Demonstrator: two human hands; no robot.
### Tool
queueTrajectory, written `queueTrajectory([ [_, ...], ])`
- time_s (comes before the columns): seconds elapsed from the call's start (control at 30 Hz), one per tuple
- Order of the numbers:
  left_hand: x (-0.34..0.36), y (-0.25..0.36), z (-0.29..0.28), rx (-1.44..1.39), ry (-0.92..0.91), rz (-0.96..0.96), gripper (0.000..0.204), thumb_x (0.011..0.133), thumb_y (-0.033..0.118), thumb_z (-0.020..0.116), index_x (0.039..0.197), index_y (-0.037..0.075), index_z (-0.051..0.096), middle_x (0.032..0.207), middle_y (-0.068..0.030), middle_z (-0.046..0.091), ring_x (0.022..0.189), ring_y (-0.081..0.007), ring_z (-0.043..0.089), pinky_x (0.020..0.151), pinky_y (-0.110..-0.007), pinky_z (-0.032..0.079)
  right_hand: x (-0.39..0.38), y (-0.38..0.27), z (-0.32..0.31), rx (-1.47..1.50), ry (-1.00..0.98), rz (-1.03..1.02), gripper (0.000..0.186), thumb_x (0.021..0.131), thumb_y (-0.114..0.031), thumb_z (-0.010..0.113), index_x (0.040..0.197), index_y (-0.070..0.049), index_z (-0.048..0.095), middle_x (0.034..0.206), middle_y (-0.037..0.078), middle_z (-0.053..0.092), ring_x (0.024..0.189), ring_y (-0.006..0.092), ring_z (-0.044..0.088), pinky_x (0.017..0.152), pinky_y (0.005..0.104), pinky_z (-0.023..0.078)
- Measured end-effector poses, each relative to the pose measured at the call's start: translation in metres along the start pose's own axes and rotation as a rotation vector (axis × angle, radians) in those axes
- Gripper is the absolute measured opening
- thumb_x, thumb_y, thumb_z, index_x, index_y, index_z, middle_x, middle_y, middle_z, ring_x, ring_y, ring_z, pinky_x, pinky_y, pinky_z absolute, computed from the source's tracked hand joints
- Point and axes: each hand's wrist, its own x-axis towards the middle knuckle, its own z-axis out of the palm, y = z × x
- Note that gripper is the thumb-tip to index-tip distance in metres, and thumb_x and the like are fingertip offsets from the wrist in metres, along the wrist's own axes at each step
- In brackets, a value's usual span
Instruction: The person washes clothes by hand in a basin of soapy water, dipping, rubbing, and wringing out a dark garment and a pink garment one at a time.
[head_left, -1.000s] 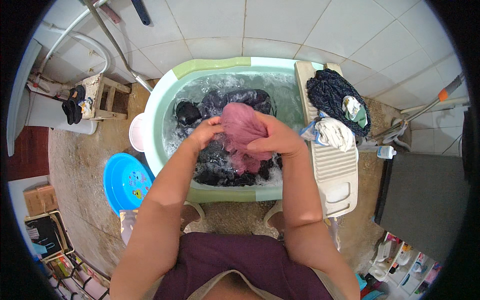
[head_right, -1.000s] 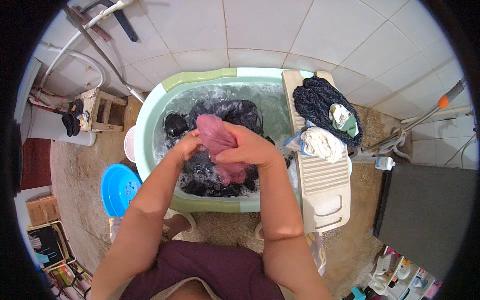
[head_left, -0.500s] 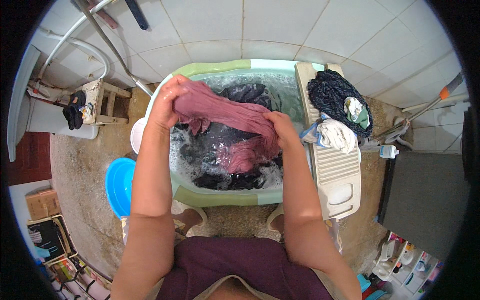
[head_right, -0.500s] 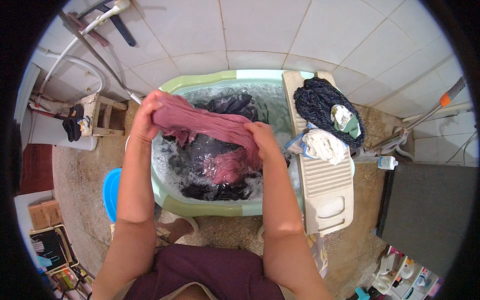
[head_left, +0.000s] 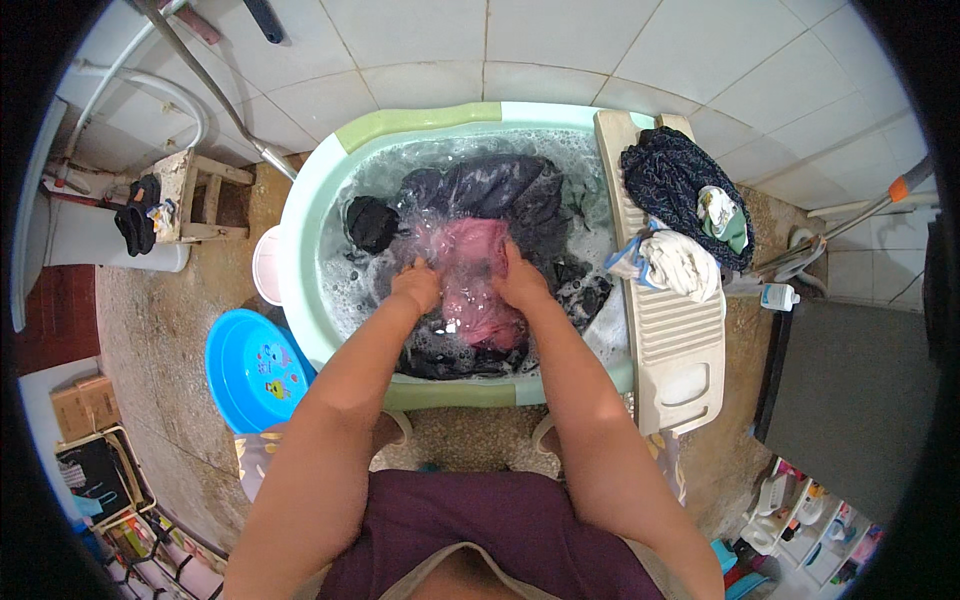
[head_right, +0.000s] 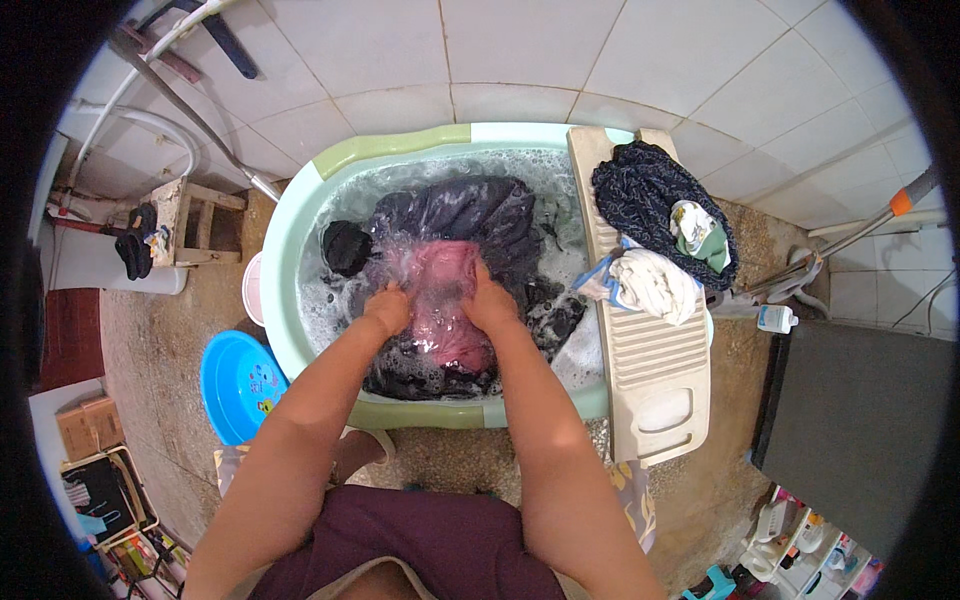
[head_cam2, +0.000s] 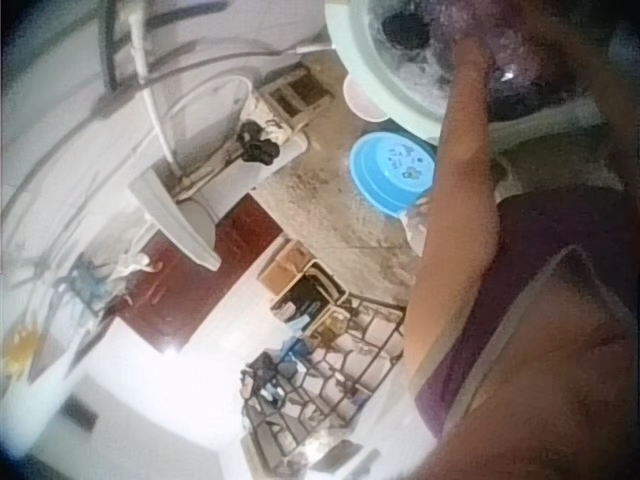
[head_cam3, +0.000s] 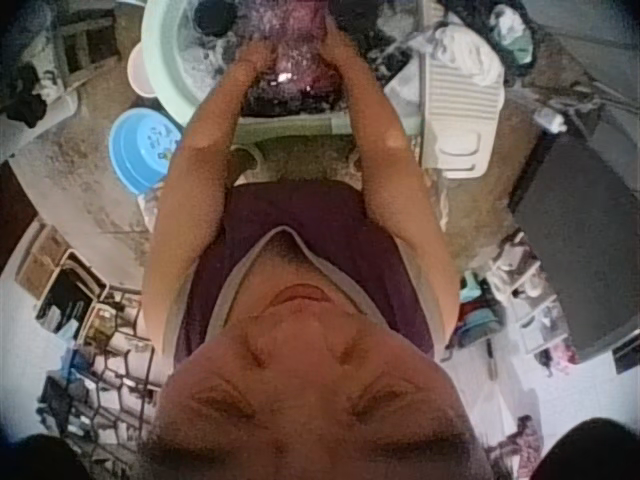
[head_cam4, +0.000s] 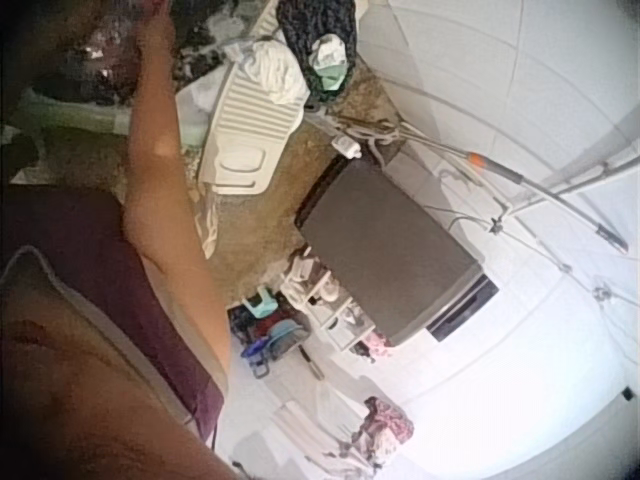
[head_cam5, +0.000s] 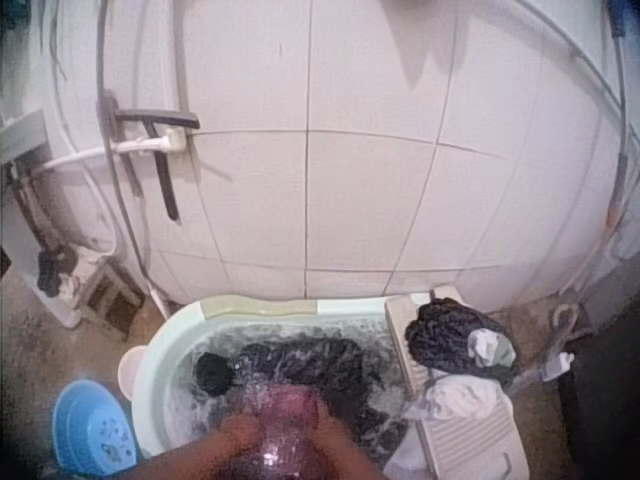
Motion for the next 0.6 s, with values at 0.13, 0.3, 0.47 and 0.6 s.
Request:
queueTrajectory([
  [0.13,0.019,-0.017,0.022,-0.091,-0.102,-0.020,0.036,0.081,0.022,0.050,0.112,0.006,0.058,0.112,-0.0159,0.058,0.102,-0.0341,0.057,0.089,-0.039,0.045,-0.001,0.021,-0.001,0.130,-0.023,0.093,0.072,0.066,-0.025,0.067,0.130,-0.005,0.040,0.111,0.026,0.055,0.103,0.0368,0.055,0.087,0.0349,0.044],
  [0.3,0.015,-0.020,-0.038,-0.347,-0.154,0.133,0.048,0.075,0.027,0.060,0.117,0.004,0.053,0.109,-0.0170,0.059,0.101,-0.0343,0.057,0.090,-0.036,0.044,0.009,0.037,-0.006,0.510,-0.115,0.047,0.046,0.065,-0.015,0.067,0.107,0.001,0.057,0.093,0.015,0.063,0.082,0.0244,0.060,0.075,0.0293,0.046],
  [0.47,-0.010,-0.008,-0.055,-0.418,0.274,0.465,0.058,0.070,0.018,0.068,0.123,0.008,0.049,0.117,-0.0140,0.055,0.098,-0.0276,0.057,0.089,-0.036,0.044,-0.055,-0.086,-0.089,1.084,-0.334,-0.311,0.016,0.067,-0.005,0.063,0.083,-0.001,0.061,0.079,0.003,0.060,0.066,0.0112,0.055,0.059,0.0250,0.044],
  [0.6,-0.026,-0.010,-0.086,-1.079,-0.197,0.290,0.069,0.068,0.017,0.071,0.128,0.000,0.041,0.135,-0.0187,0.037,0.125,-0.0220,0.035,0.098,-0.030,0.036,-0.109,-0.126,-0.138,1.253,-0.265,-0.561,0.026,0.067,-0.008,0.064,0.091,0.001,0.060,0.083,0.004,0.060,0.067,0.0117,0.056,0.060,0.0246,0.045],
])
